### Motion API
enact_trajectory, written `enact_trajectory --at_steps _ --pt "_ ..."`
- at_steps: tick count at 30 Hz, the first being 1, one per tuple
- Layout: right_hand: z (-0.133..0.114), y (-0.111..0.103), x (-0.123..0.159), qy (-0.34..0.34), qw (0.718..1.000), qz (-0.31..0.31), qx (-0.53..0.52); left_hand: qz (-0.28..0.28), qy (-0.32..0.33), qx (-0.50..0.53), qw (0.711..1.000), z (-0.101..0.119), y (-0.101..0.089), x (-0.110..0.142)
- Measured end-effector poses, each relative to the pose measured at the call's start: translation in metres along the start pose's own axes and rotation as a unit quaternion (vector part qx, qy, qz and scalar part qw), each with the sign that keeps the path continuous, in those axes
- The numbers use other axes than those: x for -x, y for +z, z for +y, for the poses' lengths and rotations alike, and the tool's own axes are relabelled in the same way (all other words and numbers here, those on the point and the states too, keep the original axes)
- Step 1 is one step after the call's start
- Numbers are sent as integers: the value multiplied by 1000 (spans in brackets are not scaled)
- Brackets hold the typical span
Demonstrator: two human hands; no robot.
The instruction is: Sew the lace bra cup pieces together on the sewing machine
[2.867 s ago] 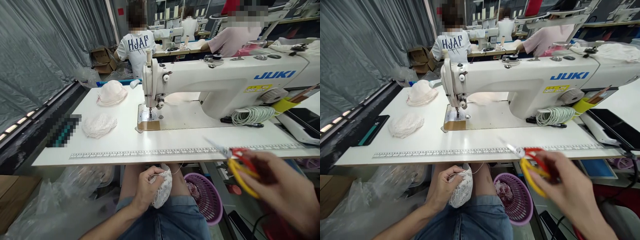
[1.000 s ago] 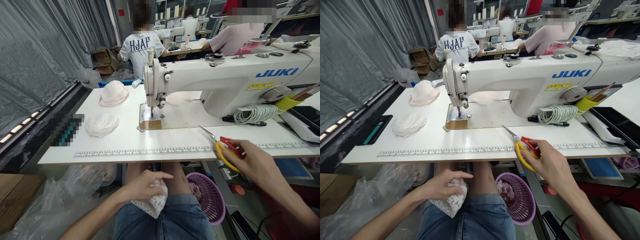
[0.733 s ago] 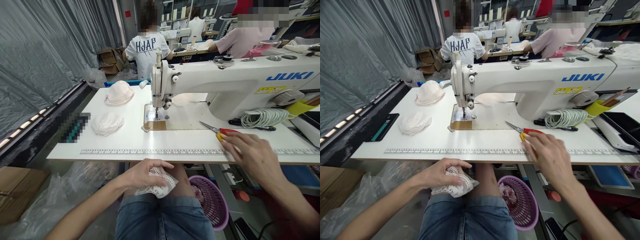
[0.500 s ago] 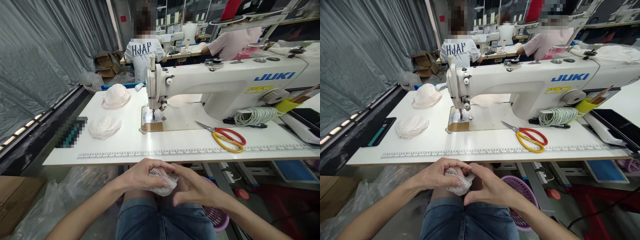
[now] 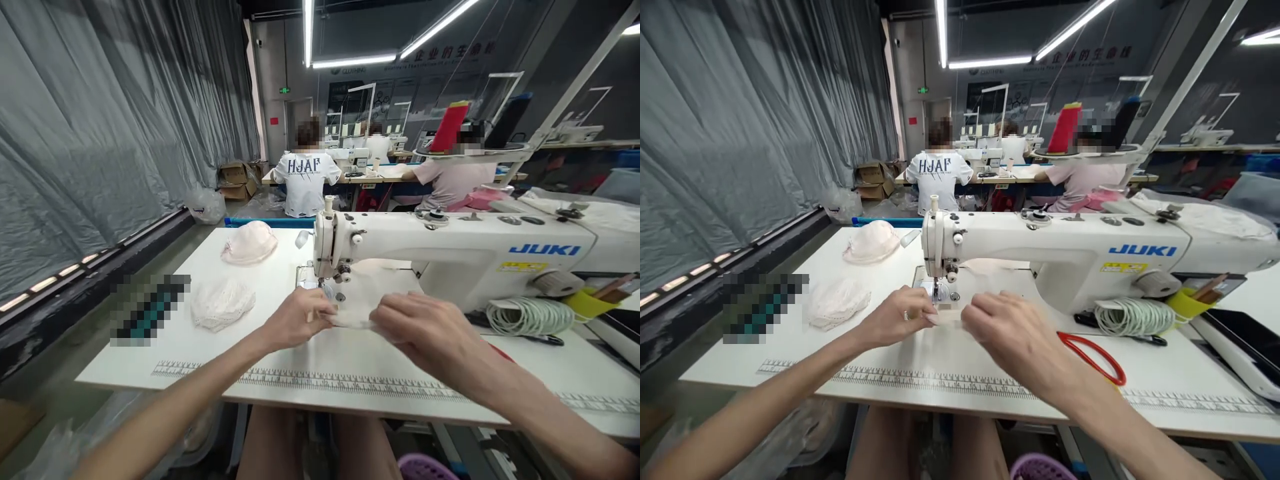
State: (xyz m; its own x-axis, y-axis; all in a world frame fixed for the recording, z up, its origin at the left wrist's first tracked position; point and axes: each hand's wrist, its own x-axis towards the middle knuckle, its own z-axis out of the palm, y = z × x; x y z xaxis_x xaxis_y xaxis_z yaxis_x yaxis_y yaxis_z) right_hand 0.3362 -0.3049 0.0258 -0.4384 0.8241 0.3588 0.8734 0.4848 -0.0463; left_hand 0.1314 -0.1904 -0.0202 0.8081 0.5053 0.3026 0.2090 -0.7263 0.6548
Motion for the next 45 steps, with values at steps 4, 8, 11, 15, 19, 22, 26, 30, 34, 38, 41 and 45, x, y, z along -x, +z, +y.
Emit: enact_trajectory --at_steps 4,8,11,15,19,22,26,30,34,38,41,45 --pt "8 24 -5 -16 979 -148 -137 -7 84 -149 985 -37 28 1" --pt "29 60 -19 44 965 -120 -228 29 137 -192 971 -55 35 12" --pt "40 89 -33 22 975 -62 -211 49 175 -213 960 -59 32 15" --pt "43 120 -42 69 986 -6 -154 59 198 -228 951 -63 31 17" --pt "41 129 -43 76 989 23 -121 63 186 -244 950 -64 31 20" --pt "36 123 -40 46 989 41 -134 67 155 -240 956 -64 30 22" --pt "27 112 -34 7 991 19 -132 59 157 -232 958 -64 28 23" --pt "25 112 -36 20 986 -1 -167 56 149 -237 958 -65 27 24" --pt "34 124 -49 126 973 -30 -191 58 144 -239 959 -66 27 24" --pt "43 132 -60 172 966 -92 -168 71 153 -235 957 -65 28 24" --pt "44 133 -62 178 964 -101 -168 74 159 -228 958 -65 29 24" --pt "42 131 -62 181 963 -99 -175 73 147 -223 961 -68 30 27"
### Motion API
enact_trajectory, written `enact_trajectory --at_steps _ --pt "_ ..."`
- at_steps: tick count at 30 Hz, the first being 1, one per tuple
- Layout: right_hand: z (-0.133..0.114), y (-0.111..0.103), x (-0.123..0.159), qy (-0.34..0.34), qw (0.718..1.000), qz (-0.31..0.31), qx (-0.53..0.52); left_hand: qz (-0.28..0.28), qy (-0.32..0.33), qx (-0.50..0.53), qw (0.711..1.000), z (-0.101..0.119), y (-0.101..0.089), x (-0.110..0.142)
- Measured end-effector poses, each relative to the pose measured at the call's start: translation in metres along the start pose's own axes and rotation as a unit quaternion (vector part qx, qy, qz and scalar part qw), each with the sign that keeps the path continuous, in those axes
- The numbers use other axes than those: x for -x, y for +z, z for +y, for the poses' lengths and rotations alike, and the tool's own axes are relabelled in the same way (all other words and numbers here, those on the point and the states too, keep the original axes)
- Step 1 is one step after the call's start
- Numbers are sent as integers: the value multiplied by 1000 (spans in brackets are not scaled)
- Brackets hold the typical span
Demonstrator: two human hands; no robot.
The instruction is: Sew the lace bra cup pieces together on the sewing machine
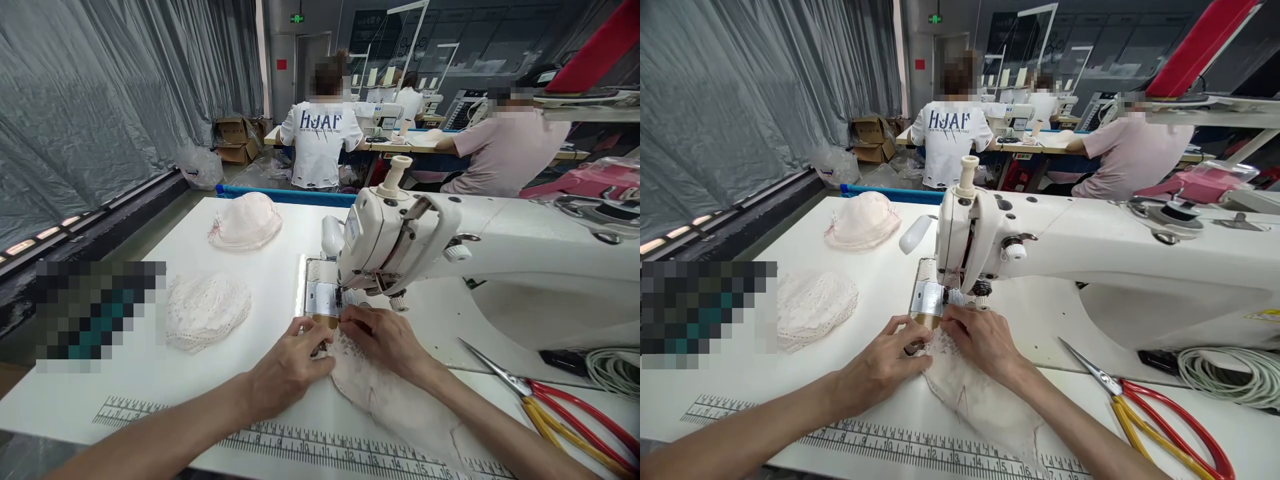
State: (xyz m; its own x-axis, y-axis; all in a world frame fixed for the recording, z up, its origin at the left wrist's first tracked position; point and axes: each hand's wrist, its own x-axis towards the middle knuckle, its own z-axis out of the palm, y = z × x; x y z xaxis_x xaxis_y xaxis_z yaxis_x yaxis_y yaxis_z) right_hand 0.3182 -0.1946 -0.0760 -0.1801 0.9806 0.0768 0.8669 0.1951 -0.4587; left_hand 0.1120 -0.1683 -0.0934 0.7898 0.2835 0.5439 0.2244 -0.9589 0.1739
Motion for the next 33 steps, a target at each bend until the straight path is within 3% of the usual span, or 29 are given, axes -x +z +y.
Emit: enact_trajectory --at_steps 16,19,22,24,28,31,33 --pt "-2 0 -4 23 1000 -6 9 -45 -9 6 999 2 -6 -1" --pt "-2 2 -4 21 998 7 66 -51 -5 5 999 2 -6 0" --pt "0 6 4 16 983 63 174 -52 -1 7 999 2 -6 0" --pt "1 8 15 -14 973 103 205 -50 -3 6 999 1 -6 0" --pt "1 8 39 -135 963 164 165 -64 4 -7 998 -2 -4 -1" --pt "2 9 44 -205 952 168 154 -77 16 -18 997 -7 -4 -5" --pt "6 10 39 -202 949 164 180 -82 23 -24 996 -12 -3 -10"
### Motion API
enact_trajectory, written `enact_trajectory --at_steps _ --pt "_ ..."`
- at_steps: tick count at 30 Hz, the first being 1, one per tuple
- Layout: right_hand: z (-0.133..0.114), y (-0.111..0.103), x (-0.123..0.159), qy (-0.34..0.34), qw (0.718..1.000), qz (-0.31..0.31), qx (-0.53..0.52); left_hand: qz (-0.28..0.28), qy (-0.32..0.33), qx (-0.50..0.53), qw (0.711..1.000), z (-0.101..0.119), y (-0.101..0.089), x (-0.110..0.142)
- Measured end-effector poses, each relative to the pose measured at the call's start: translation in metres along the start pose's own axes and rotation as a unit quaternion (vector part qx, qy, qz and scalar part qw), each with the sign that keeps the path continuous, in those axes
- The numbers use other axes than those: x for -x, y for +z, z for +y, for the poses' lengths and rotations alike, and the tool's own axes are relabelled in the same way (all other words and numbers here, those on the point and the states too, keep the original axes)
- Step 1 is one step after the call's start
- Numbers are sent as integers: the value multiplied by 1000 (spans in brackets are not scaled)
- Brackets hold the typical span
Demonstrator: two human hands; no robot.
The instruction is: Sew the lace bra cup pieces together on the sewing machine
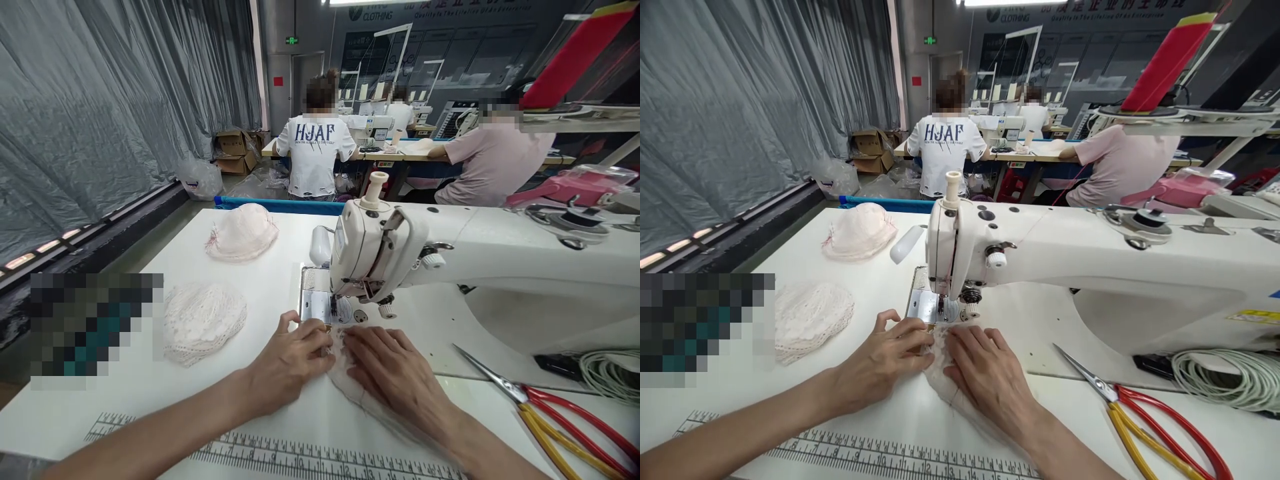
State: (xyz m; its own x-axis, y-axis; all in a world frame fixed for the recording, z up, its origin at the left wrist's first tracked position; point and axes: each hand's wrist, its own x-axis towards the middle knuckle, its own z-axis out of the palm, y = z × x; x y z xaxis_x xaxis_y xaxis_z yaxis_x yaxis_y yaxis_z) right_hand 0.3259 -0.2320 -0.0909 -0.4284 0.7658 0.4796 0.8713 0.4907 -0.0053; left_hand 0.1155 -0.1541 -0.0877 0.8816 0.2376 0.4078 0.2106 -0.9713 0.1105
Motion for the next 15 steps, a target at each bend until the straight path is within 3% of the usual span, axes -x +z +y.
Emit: enact_trajectory --at_steps 6,11,15 --pt "30 18 -16 18 995 2 95 -11 7 -43 999 -27 6 -21" --pt "46 23 -27 2 993 68 94 -1 -11 -71 997 -42 10 -31" --pt "48 27 -26 5 994 66 83 10 -12 -69 997 -43 11 -31"
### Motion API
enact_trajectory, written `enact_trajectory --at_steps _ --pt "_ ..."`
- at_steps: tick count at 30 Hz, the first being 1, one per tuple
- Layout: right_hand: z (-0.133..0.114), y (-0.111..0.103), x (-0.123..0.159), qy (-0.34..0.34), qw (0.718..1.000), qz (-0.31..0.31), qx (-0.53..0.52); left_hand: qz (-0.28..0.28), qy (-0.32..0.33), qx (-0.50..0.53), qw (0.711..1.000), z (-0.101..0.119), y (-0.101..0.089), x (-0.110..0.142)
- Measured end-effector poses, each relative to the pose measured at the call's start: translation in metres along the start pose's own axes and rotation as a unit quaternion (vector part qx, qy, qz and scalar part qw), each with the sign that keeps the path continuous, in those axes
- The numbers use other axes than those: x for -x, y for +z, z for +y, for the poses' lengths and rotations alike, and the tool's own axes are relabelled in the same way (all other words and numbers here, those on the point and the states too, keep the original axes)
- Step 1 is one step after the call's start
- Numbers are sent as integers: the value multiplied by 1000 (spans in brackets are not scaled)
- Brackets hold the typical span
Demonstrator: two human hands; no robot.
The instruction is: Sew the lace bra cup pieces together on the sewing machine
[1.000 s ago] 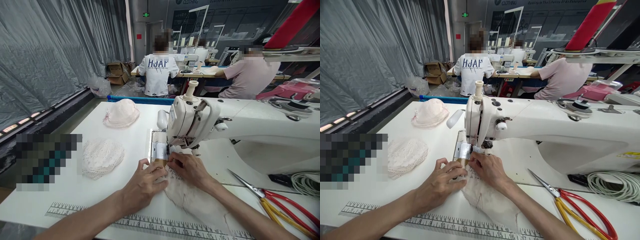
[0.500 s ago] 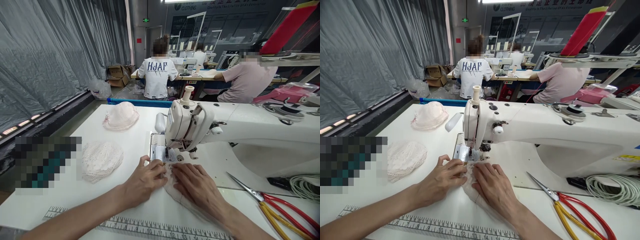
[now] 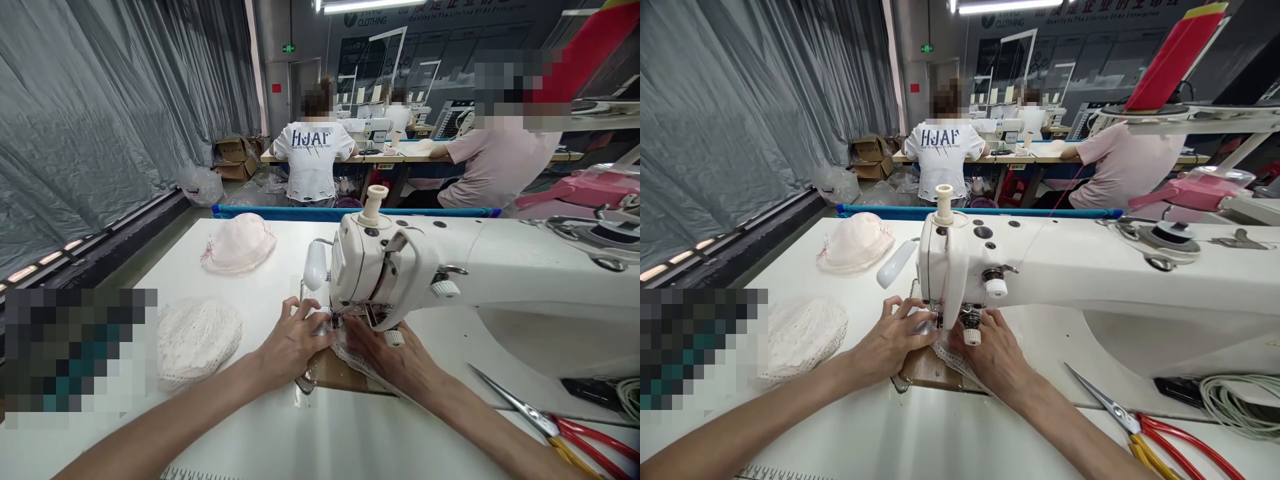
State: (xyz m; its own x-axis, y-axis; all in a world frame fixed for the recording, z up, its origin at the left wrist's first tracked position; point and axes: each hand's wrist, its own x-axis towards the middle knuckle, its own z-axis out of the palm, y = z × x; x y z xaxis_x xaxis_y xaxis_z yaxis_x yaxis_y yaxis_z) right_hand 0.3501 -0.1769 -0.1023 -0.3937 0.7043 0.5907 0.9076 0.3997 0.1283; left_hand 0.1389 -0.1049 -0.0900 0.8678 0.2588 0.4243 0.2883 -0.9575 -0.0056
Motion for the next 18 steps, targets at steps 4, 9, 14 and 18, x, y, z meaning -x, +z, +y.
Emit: enact_trajectory --at_steps 4,9,14,18 --pt "1 -3 4 -17 999 -24 -36 15 2 -12 1000 3 1 1" --pt "-14 -30 7 -31 985 -112 -130 24 20 -12 999 11 0 4" --pt "-38 -41 12 -40 976 -93 -194 50 39 37 997 15 1 5" --pt "-44 -34 15 -27 977 -65 -201 57 40 43 997 13 6 6"
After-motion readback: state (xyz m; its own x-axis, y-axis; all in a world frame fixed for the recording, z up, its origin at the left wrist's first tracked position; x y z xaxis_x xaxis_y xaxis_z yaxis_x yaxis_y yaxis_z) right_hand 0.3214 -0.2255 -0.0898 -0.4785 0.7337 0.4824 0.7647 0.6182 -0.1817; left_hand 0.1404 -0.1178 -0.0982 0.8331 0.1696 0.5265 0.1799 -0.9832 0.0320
